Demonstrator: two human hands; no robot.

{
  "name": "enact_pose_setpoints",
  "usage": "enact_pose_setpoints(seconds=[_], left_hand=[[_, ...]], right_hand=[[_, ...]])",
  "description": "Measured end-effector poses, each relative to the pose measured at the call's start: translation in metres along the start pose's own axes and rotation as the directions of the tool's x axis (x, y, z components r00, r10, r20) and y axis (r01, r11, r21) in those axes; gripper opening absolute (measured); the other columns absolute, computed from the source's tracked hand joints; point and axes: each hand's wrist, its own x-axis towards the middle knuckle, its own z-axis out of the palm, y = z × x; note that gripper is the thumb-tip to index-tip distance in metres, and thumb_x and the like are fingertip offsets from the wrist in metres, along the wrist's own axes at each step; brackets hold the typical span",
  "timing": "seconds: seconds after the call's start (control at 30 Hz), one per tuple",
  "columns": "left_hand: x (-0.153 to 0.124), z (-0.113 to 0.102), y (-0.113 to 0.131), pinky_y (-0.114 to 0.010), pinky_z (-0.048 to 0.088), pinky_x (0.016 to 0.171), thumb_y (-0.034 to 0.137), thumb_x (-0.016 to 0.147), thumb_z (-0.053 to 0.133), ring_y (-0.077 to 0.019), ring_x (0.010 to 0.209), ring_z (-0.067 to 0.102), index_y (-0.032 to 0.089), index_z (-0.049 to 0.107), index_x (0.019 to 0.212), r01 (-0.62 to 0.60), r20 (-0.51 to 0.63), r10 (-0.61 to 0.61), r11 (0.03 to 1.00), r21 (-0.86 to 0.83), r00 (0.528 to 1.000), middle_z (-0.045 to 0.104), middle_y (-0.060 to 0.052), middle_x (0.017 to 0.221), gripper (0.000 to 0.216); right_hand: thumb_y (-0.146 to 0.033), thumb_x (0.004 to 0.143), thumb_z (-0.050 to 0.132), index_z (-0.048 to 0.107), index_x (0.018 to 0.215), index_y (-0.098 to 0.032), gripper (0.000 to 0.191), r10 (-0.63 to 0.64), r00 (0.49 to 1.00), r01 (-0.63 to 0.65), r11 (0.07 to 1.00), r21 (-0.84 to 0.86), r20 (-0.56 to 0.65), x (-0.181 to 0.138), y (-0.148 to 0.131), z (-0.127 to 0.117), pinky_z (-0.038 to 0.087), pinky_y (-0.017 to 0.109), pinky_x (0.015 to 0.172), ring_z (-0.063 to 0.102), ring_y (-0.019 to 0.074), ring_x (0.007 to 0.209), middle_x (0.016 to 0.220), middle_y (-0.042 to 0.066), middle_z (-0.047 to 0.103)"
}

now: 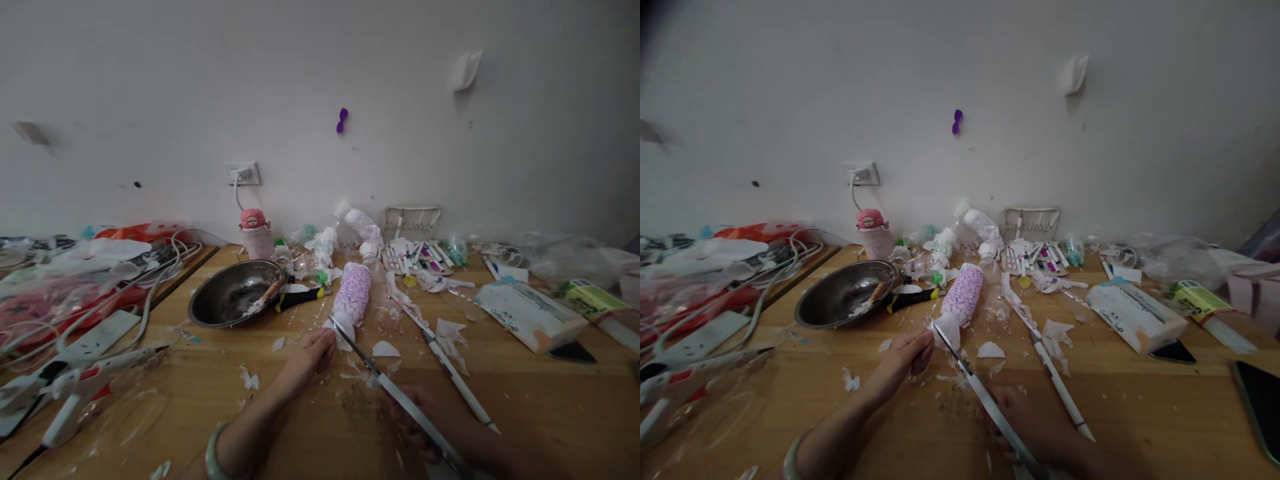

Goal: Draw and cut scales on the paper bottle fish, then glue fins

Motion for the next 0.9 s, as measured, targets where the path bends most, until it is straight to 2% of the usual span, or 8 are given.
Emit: enact_pose_setpoints(seconds=[0.07,0.23,0.43,0.67,0.77,0.83,0.9], left_hand=[[0.001,0.0,-0.001,-0.025,0.018,0.043,0.064,0.071,0.055,-0.0071,0.038,0.027,0.022,0.039,0.049,0.003,0.004,-0.003,1.0,-0.011,1.0,0.033,0.008,0.04,0.049],[0.003,0.0,-0.003,-0.025,0.017,0.041,0.066,0.068,0.058,-0.0064,0.037,0.025,0.022,0.039,0.049,0.003,0.016,-0.002,0.998,-0.059,1.0,0.032,0.009,0.039,0.051],[0.001,0.0,-0.001,-0.025,0.016,0.041,0.066,0.067,0.06,-0.0059,0.037,0.025,0.022,0.039,0.049,0.002,0.019,-0.001,0.997,-0.078,1.0,0.032,0.009,0.04,0.052],[-0.001,0.001,0.001,-0.025,0.017,0.042,0.065,0.069,0.059,-0.0063,0.038,0.026,0.022,0.039,0.049,-0.007,0.016,0.008,0.997,-0.077,1.0,0.032,0.009,0.041,0.052],[-0.001,0.002,-0.001,-0.024,0.019,0.042,0.067,0.07,0.059,-0.0065,0.038,0.027,0.021,0.04,0.049,-0.02,-0.012,0.019,0.997,-0.081,1.0,0.033,0.008,0.041,0.054],[-0.004,0.006,-0.001,-0.024,0.02,0.042,0.069,0.07,0.059,-0.0068,0.038,0.028,0.021,0.041,0.048,-0.061,-0.041,0.057,0.993,-0.102,0.998,0.034,0.007,0.04,0.056],[-0.009,0.012,0.003,-0.023,0.023,0.043,0.067,0.073,0.06,-0.0075,0.039,0.033,0.019,0.045,0.048,-0.141,-0.058,0.133,0.977,-0.161,0.989,0.038,0.006,0.04,0.056]], right_hand=[[-0.04,0.077,0.059,0.041,0.069,-0.021,0.027,-0.019,1.0,0.018,1.0,0.009,0.012,-0.001,0.001,0.0,0.018,0.017,0.033,0.023,0.0029,0.037,0.051,-0.009,0.033],[-0.041,0.075,0.061,0.04,0.069,-0.021,0.03,0.027,1.0,-0.027,0.999,0.033,0.001,-0.001,0.0,0.0,0.015,0.017,0.033,0.023,0.0027,0.036,0.052,-0.009,0.035],[-0.047,0.074,0.06,0.042,0.072,-0.021,0.032,0.013,1.0,-0.013,1.0,0.026,0.004,0.0,0.003,-0.006,0.021,0.016,0.033,0.027,0.0023,0.037,0.054,-0.009,0.037],[-0.048,0.068,0.065,0.043,0.074,-0.02,0.036,0.008,1.0,-0.008,1.0,0.011,0.011,-0.003,0.0,-0.001,0.017,0.017,0.034,0.028,0.0017,0.038,0.055,-0.009,0.037],[-0.049,0.067,0.064,0.041,0.071,-0.021,0.037,0.03,1.0,-0.03,0.998,0.057,-0.004,-0.003,-0.002,-0.001,0.014,0.017,0.034,0.026,0.0015,0.037,0.053,-0.01,0.035],[-0.052,0.066,0.066,0.041,0.069,-0.02,0.04,0.0,1.0,-0.002,0.996,0.092,0.018,-0.004,-0.002,-0.002,0.015,0.016,0.034,0.025,0.0016,0.038,0.054,-0.009,0.035],[-0.053,0.066,0.068,0.046,0.072,-0.019,0.041,-0.096,0.995,0.093,0.991,0.099,0.027,-0.006,-0.001,-0.006,0.02,0.016,0.036,0.029,0.0021,0.041,0.056,-0.008,0.039]])
